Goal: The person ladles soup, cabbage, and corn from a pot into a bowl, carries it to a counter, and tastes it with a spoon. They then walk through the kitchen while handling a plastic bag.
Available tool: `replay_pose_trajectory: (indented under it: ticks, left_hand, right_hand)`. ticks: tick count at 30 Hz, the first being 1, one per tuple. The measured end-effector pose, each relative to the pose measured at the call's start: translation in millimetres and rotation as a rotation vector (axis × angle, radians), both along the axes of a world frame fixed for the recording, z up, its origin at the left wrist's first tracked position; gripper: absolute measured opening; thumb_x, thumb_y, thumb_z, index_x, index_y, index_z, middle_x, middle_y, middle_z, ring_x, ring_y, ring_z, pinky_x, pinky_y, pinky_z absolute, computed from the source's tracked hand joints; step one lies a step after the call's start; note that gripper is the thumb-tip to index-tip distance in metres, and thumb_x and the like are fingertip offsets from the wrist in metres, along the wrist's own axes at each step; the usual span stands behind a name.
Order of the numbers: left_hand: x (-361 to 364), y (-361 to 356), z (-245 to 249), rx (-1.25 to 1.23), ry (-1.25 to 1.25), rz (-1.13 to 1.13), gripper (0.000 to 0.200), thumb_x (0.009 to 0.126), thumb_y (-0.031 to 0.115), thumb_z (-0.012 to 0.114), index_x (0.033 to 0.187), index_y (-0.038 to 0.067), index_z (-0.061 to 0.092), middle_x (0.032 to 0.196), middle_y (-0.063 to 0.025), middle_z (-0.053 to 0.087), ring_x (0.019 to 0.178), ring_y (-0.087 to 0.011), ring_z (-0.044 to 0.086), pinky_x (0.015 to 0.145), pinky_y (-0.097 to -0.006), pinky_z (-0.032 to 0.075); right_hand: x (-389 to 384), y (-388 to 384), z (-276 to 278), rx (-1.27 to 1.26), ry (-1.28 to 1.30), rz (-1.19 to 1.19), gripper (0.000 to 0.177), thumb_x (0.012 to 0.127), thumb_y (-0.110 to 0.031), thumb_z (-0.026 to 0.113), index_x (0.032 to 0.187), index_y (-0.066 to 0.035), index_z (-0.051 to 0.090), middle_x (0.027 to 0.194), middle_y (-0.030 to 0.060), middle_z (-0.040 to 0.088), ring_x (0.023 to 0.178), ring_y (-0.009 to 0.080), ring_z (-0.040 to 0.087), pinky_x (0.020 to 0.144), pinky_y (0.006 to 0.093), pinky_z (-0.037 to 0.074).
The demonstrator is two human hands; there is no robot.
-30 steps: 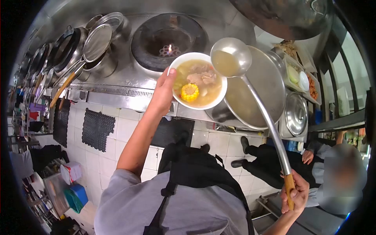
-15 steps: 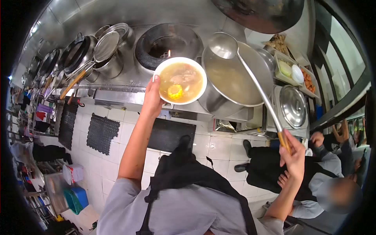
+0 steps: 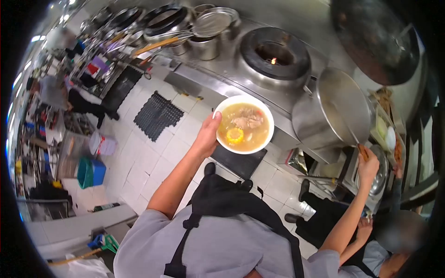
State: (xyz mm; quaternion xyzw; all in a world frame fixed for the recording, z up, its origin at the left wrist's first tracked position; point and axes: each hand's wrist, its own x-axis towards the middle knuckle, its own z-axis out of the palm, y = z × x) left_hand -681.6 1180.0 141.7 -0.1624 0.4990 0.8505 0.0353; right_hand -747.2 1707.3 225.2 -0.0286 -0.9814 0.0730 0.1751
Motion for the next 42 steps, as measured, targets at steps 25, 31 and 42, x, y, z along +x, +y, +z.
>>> replay_pose_trajectory:
  ticks: [25,31,42]
  left_hand:
    - [163,-386,-53,-0.07,-0.03,0.633,0.051,0.104,0.03,0.047,0.144,0.0,0.039,0.135,-0.0129,0.053,0.122,-0.0195,0.052,0.103,-0.0321,0.042]
    - [162,-433,-53,-0.061,-0.124,0.867,0.048,0.104,0.031,0.044,0.138,-0.003,0.041,0.13,-0.0156,0.055,0.116,-0.0228,0.058,0.099,-0.0346,0.048]
    - [106,-509,-40,-0.046,-0.251,1.177,0.055,0.103,0.038,0.045,0.139,-0.003,0.04,0.132,-0.0178,0.054,0.118,-0.0277,0.056,0.1,-0.0409,0.047]
  right_hand:
    - [-38,-542,-148,-0.307,-0.584,0.633,0.031,0.078,-0.014,0.067,0.104,0.003,0.07,0.081,0.0214,0.068,0.076,0.0314,0.069,0.072,0.0377,0.053]
    - [-191,-670,-101,-0.19,-0.44,0.834,0.021,0.079,-0.016,0.065,0.091,0.002,0.066,0.071,0.0222,0.061,0.068,0.037,0.062,0.064,0.0424,0.048]
    - [-525,-975,-129,-0.044,-0.283,1.117,0.022,0.078,-0.01,0.062,0.095,-0.002,0.072,0.091,0.0215,0.07,0.089,0.0353,0.068,0.08,0.0427,0.053]
